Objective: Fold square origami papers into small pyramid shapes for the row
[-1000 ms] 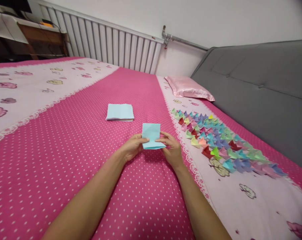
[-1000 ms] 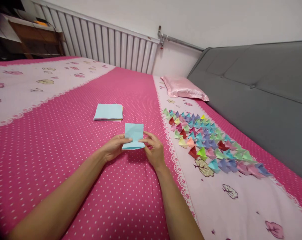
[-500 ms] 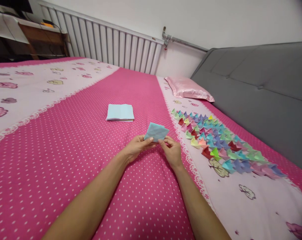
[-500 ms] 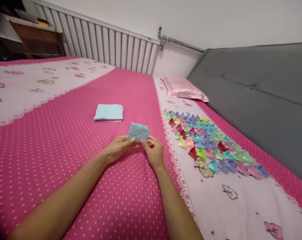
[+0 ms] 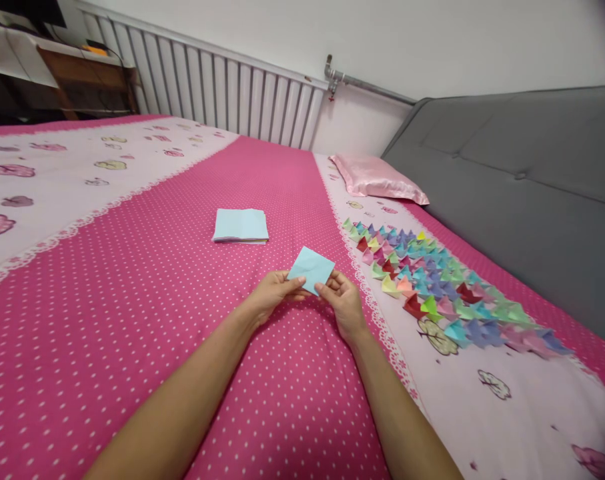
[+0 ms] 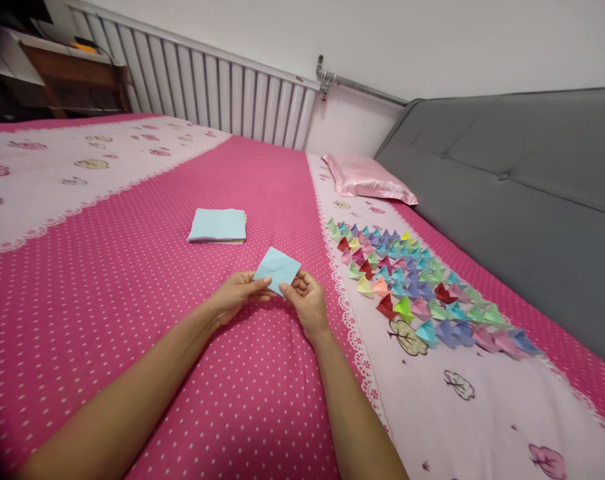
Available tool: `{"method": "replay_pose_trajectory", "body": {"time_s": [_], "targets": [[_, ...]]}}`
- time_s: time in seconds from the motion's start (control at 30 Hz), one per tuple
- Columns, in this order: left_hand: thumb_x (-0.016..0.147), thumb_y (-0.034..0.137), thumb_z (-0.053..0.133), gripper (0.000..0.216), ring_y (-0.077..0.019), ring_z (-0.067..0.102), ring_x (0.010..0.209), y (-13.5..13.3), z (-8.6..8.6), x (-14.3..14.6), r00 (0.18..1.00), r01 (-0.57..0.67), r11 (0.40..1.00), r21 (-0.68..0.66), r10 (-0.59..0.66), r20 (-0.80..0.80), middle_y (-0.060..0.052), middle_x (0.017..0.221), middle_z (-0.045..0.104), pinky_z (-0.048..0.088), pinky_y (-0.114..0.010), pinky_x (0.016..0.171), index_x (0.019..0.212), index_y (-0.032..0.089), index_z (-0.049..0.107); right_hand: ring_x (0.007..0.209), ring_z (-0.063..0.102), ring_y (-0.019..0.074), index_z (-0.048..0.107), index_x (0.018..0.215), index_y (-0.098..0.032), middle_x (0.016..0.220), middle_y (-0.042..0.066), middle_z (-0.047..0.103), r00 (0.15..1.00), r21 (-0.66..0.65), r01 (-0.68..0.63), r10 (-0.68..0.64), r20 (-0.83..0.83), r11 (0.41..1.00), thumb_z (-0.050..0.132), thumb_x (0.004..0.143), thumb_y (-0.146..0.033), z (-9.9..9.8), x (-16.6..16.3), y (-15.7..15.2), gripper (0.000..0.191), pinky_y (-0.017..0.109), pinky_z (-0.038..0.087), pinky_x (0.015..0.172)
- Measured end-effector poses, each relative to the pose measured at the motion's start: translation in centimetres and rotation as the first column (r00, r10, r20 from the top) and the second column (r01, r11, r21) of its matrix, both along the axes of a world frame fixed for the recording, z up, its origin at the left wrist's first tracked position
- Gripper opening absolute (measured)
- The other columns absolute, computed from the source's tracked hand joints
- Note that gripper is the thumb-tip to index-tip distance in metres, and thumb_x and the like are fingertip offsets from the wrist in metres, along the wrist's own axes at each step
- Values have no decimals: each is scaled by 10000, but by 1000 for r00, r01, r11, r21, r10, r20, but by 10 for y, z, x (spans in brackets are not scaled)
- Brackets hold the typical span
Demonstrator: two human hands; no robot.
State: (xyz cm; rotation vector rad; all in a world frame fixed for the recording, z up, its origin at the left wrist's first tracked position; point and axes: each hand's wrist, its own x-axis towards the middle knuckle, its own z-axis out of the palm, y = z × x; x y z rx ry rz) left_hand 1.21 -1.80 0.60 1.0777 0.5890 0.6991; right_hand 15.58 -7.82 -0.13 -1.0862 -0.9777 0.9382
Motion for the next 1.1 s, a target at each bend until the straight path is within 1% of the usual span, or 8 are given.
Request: {"method": "replay_pose_trajectory", "body": {"time_s": [0.13,0.23,0.33,0.43,0.6,0.7,0.87,1.1], "targets": [[652,322,710,239,-106,587,577,-1,3,0,998,-37,998,45,40,-53,-81,670,690,436,-198,588,720,93,698,710,627,149,619,919,-168,867,43,689,999,-23,-43,43,-13,999,703,651,-314,1,-1,-2,317,255,491,641],[633,315,718,231,-104,562,529,-3,6,-1,995,12,998,65,-6,-101,-74,618,675,425,-216,573,666,88,691,668,620,140,635,855,-165,786,17,689,999,-15,4,-5,-41,1000,714,641,-314,-3,1,-1,272,259,491,647],[615,309,726,226,-106,551,513,-4,7,-1,989,33,996,77,-21,-146,-67,593,665,419,-227,565,635,89,677,587,591,114,629,763,-164,686,-16,667,996,-43,56,-59,-60,997,729,622,-322,-5,4,1,234,236,474,591],[595,283,738,204,-97,538,508,-3,6,-1,989,-35,996,78,46,-138,-51,586,653,410,-218,551,619,98,655,511,549,80,622,724,-158,638,-32,648,994,-90,74,-81,-67,993,735,614,-331,-5,6,1,234,199,439,515],[611,286,731,211,-77,519,497,0,2,-2,983,-166,984,61,170,-65,-14,563,611,399,-204,539,611,124,595,371,435,35,610,695,-147,496,-56,579,996,-157,56,-67,-65,986,740,610,-341,-5,8,1,249,147,285,343],[635,310,713,211,-78,524,504,0,3,-2,982,-170,982,82,175,-66,-19,588,618,403,-208,546,666,120,625,416,520,60,614,713,-144,528,-26,624,993,-167,62,-77,-90,984,752,590,-351,-6,8,2,277,146,343,362],[642,315,711,221,-104,563,524,-2,5,0,977,-74,992,102,92,-190,-64,610,659,426,-227,563,648,101,653,487,598,86,617,729,-141,594,-2,662,985,-173,100,-122,-121,980,756,588,-346,-7,8,4,285,149,423,405],[658,283,707,205,-103,571,507,0,2,0,981,-94,992,78,106,-165,-75,596,670,441,-227,560,609,101,627,518,626,101,615,701,-145,588,-4,657,986,-173,101,-121,-112,980,763,576,-357,-9,8,5,287,147,443,412]]}}
